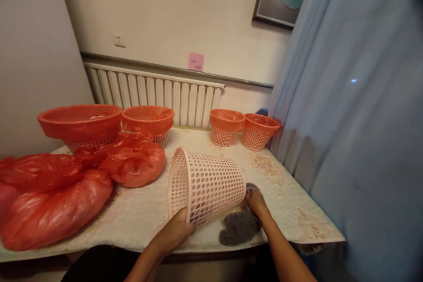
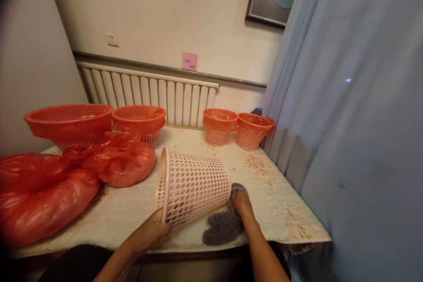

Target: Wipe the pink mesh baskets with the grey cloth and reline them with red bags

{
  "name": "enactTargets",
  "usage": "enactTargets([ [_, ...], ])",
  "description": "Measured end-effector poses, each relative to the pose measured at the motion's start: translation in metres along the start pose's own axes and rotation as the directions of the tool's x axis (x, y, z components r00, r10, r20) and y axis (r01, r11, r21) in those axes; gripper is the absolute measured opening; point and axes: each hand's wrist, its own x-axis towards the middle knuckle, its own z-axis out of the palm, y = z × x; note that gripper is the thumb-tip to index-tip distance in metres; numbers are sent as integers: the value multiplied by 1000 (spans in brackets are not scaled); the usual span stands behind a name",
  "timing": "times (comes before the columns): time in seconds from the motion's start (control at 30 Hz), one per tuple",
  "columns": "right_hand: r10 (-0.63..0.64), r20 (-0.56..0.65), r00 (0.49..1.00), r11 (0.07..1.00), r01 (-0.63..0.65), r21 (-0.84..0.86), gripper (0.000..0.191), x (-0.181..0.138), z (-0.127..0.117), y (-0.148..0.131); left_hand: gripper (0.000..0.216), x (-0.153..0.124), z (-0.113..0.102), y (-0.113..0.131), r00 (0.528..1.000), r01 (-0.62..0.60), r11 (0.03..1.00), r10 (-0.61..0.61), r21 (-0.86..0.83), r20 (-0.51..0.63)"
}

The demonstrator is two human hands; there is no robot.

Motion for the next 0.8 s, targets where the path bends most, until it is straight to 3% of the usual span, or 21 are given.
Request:
enactTargets([
  [0.1, -23, 204, 979, 998, 35, -54, 12, -5, -1, 19, 63, 1, 1, 3, 1000, -13, 1000, 13, 3, 2],
  [0.2, -32, 259, 965, 993, 59, -98, 16, 6, -15, 23, 60, 1, 1, 5, 1000, -16, 1000, 16, 13, -17],
  [0.37, -73, 192, 979, 990, 94, -103, 35, 33, -44, 11, 63, 1, 0, 7, 1000, 9, 1000, -9, 13, -24],
  [0.53, -20, 270, 963, 984, 68, -167, 18, 31, -56, 14, 61, 2, 3, 13, 1000, 15, 1000, -15, -23, -14],
  [0.6, -3, 250, 968, 980, 53, -192, 21, 29, -65, 14, 61, 2, 4, 15, 1000, 18, 1000, -18, -23, -14],
  [0.7, -45, 175, 984, 982, 76, -173, 42, 28, -82, 3, 64, 3, 4, 13, 1000, 2, 1000, -2, -24, -25],
  [0.8, -201, 44, 979, 978, 203, -55, 69, 26, -95, -26, 61, 3, 3, 9, 1000, -10, 999, 9, -40, -27],
])
